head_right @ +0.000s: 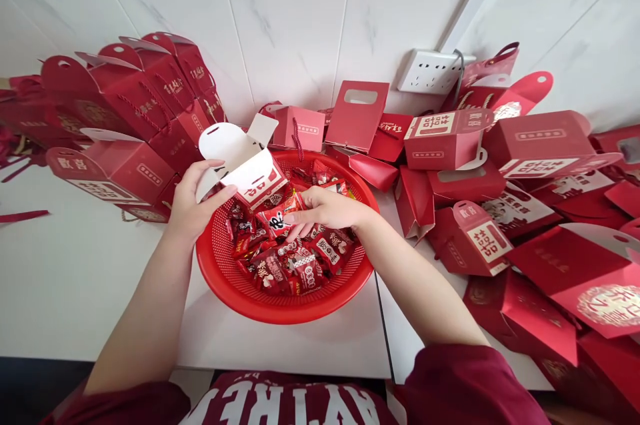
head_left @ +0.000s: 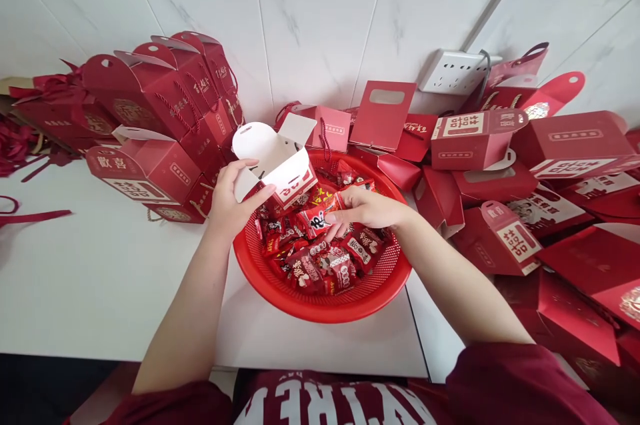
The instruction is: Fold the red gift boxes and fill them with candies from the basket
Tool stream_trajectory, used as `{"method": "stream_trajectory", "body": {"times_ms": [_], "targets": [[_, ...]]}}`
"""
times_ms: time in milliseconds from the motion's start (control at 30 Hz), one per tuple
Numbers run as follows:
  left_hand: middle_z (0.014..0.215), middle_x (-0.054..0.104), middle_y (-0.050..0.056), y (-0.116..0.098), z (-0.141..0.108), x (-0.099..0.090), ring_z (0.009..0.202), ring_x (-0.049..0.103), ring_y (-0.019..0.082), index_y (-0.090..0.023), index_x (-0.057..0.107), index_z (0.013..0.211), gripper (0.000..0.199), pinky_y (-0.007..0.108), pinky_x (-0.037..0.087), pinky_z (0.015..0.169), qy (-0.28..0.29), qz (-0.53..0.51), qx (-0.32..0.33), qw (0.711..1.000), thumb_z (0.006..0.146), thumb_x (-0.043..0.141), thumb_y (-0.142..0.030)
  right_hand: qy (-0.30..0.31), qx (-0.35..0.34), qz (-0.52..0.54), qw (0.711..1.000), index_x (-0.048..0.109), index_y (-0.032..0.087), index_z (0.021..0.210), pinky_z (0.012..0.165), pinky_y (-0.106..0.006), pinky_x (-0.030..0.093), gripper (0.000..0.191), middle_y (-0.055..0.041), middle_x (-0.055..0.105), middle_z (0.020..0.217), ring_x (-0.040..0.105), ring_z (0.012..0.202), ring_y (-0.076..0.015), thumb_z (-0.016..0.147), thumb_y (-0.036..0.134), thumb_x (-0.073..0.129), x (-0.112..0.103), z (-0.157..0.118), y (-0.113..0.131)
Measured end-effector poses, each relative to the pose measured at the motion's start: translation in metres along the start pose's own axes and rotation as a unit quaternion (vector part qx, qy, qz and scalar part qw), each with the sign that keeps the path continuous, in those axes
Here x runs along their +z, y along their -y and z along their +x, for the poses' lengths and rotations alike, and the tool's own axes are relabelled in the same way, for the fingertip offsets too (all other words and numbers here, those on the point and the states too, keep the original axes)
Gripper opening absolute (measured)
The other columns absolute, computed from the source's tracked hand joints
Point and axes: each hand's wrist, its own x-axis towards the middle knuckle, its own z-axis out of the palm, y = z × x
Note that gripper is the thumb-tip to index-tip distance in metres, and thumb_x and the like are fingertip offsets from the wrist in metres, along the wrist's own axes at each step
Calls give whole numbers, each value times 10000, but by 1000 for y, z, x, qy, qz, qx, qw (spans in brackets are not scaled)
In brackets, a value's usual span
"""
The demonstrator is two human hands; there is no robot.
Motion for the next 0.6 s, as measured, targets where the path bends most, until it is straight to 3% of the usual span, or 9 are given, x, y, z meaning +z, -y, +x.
{"method": "stream_trajectory", "body": {"times_ms": [100,200,333,500,600], "targets": [[1287,618,60,-4,0,-1,1229,584,280,-270,640,1247,516,450,439,1118,3,-10,-9,1000,780,806,-418,-66,-97,-9,993,751,146,1043,843,-310,581,354,-89,783,1029,738,910,-177,874,457,760,-2,-2,0],[1292,610,62,-8,0,-1,1251,577,272,-264,644,1239,513,434,432,1136,11,-14,18,1000,772,816,-390,-182,-201,26,962,704,189,1047,843,-285,548,295,-20,741,999,690,854,-133,839,380,792,-4,-4,0],[1275,623,66,-8,0,0,1236,586,279,-250,646,1232,514,441,449,1127,0,-14,19,1000,768,811,-398,-313,-229,110,915,551,237,963,753,-312,565,388,37,667,821,641,690,-132,734,412,811,-7,-3,1],[1186,645,51,0,0,6,1062,652,247,-268,617,1225,507,376,573,908,-15,-121,-90,988,791,778,-473,-342,-240,130,899,531,298,1120,785,-339,609,506,32,692,981,712,797,-160,721,415,818,-9,-3,1],[1099,655,27,2,1,8,960,663,211,-272,620,1185,482,334,583,838,-21,-176,-116,977,785,787,-484,-351,-257,134,890,588,265,1011,665,-265,589,430,40,691,865,684,702,-130,724,453,848,-10,-2,-3]]}}
